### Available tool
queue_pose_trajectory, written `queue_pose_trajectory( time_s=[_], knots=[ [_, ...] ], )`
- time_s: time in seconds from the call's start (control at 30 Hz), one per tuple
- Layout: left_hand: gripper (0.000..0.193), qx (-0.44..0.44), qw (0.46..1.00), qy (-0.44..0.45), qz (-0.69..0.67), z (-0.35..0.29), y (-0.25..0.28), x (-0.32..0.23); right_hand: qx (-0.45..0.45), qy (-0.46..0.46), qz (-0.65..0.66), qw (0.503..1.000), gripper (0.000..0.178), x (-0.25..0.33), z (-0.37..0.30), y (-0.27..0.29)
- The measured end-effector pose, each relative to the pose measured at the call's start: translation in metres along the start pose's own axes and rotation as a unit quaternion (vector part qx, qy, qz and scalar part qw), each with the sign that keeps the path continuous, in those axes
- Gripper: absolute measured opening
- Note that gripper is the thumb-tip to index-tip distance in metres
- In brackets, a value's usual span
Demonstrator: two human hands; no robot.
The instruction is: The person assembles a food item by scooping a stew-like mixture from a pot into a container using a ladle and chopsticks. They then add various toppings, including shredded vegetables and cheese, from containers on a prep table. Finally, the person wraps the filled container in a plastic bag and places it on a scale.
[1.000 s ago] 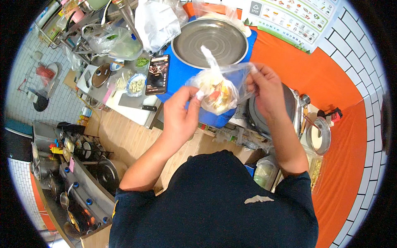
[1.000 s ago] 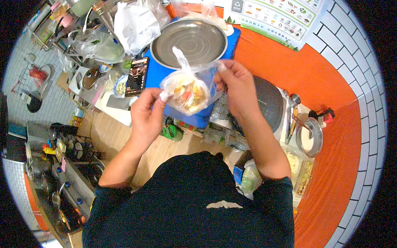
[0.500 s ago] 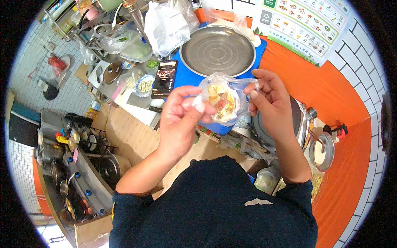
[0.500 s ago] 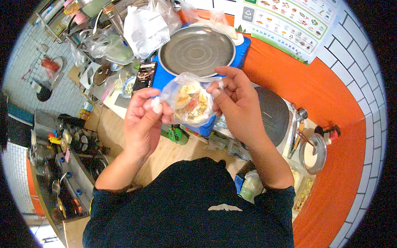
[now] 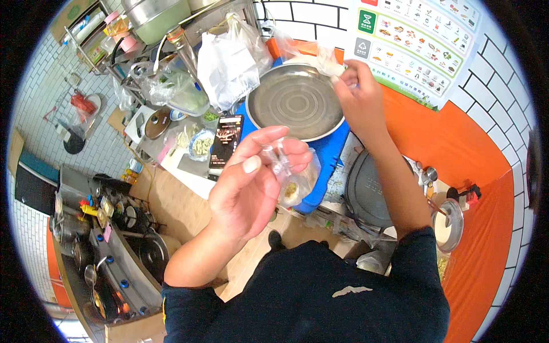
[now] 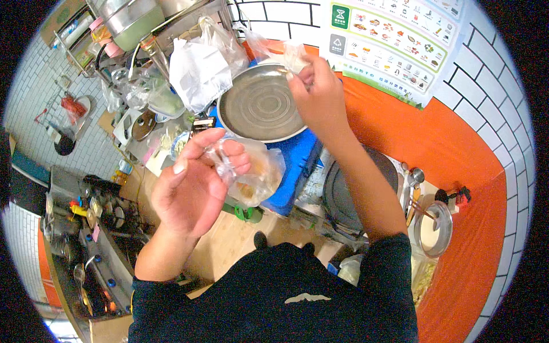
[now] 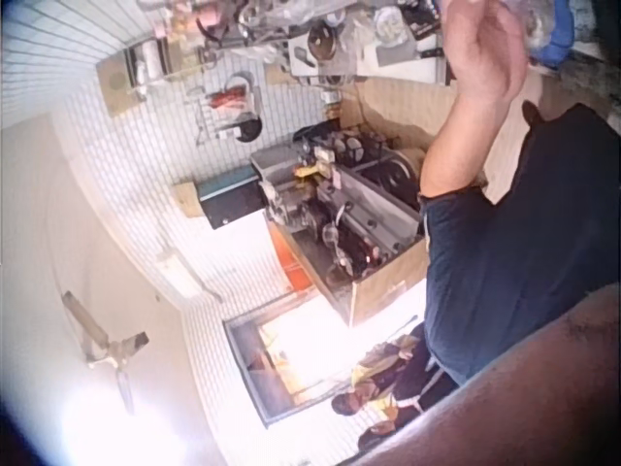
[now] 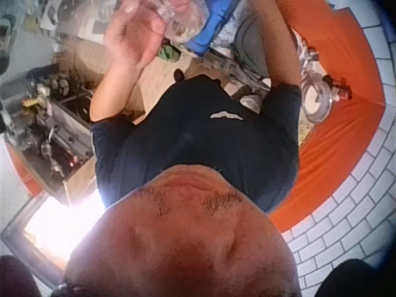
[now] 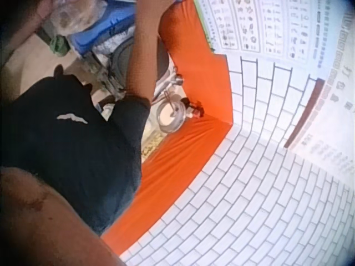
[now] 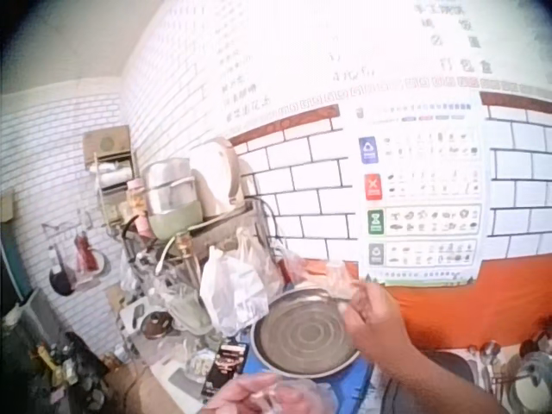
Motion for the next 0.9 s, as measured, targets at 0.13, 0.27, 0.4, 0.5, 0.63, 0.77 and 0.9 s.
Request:
queue_pose_trajectory(
  time_s=[0.13, 0.27, 0.4, 0.5, 0.63, 0.77, 0.9],
  knots=[
    [0.064, 0.014, 0.999, -0.031, 0.009, -0.001, 0.012, -0.047, -0.054, -0.016, -0.13, 0.99, 0.056, -0.064, 0.04, -0.064],
    [0.064, 0.033, 0.999, -0.006, -0.024, -0.007, 0.028, -0.097, -0.039, -0.111, -0.029, 0.993, 0.064, -0.109, 0.093, -0.114],
    [0.061, 0.016, 1.0, 0.013, -0.018, -0.023, 0.058, -0.138, -0.032, -0.244, 0.052, 0.968, 0.07, -0.069, 0.127, -0.16],
    [0.06, -0.024, 0.999, 0.038, 0.023, -0.048, 0.074, -0.16, -0.003, -0.088, -0.264, 0.961, 0.059, -0.085, 0.129, -0.214],
    [0.056, -0.044, 0.996, 0.028, 0.074, -0.077, 0.107, -0.181, -0.061, -0.103, -0.233, 0.965, 0.023, -0.099, 0.129, -0.232],
    [0.051, -0.136, 0.987, -0.029, 0.082, -0.1, 0.135, -0.19, -0.095, 0.169, -0.37, 0.909, 0.031, -0.185, 0.171, -0.183],
    [0.045, -0.207, 0.974, -0.06, 0.072, -0.13, 0.152, -0.18, 0.003, -0.18, -0.189, 0.965, 0.036, -0.152, 0.217, -0.125]
  ],
)
Point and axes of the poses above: each hand's wrist, its own z-axis towards the middle knuckle, its own y-axis out of the back of the hand, x = y × z, the point moved 1 cm from there along z, towards the middle knuckle, and after that the axes turned 5 degrees about -x, right-handed, at the moved point
